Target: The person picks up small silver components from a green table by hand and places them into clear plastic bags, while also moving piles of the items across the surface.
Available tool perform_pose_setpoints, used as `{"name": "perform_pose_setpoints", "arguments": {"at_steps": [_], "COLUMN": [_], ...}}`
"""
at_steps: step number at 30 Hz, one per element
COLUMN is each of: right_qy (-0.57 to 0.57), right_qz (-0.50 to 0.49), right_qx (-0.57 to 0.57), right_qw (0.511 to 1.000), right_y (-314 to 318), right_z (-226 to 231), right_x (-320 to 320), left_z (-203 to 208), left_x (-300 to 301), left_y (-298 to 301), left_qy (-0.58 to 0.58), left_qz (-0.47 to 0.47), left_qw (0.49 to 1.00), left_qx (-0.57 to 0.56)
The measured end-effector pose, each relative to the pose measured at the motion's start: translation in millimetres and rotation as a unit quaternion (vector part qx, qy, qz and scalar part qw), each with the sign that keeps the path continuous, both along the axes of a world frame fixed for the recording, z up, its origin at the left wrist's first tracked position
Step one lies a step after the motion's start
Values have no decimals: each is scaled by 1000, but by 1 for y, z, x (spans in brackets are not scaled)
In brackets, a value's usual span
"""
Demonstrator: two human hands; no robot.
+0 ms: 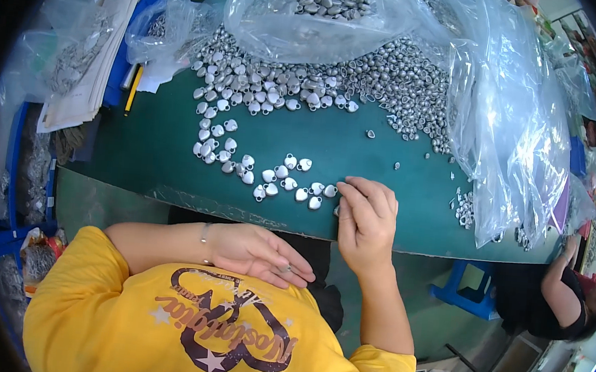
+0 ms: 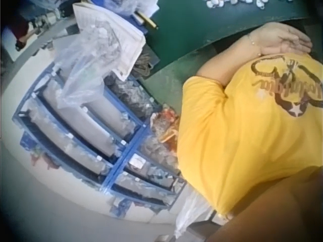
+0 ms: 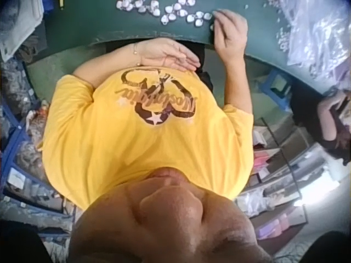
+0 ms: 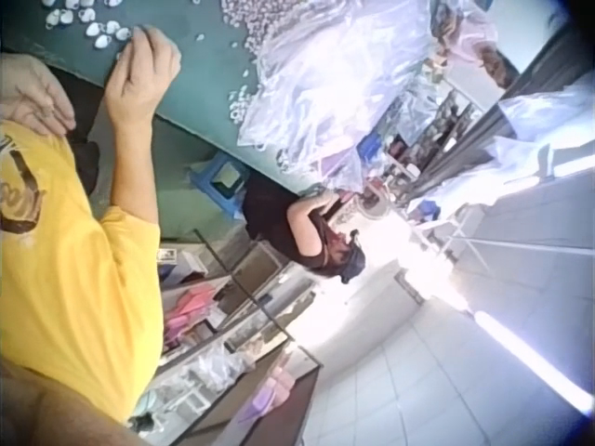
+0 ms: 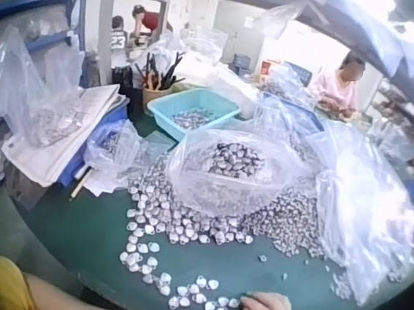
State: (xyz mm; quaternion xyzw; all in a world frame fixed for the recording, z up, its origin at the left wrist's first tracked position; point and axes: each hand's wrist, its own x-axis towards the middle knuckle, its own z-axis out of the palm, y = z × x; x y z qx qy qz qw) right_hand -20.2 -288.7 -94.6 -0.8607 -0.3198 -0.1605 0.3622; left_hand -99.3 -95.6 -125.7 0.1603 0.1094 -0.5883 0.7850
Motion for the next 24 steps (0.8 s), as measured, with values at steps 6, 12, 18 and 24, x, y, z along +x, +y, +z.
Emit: {"name": "perform_pose_setpoints", "arguments": {"at_steps": [6, 12, 18, 24], "right_qy": [-3, -47, -28, -61], "right_qz": [63, -11, 218, 87], "right_qx": [-17, -120, -65, -129], "right_qw": [998, 992, 973, 986], "right_y": [-5, 11, 7, 21], "right_z": [-15, -4, -6, -10], "right_x": [-48, -39, -56, -27], "left_z": [-50, -26, -38, -17], "left_x": [-13, -14, -24, -19], "left_y": [-26, -24, -27, -25], "left_qy": [97, 143, 130, 145], "left_qz": [200, 231, 305, 307], "left_qw": [973, 958, 928, 938], "left_qx": [-69, -94, -172, -66]}}
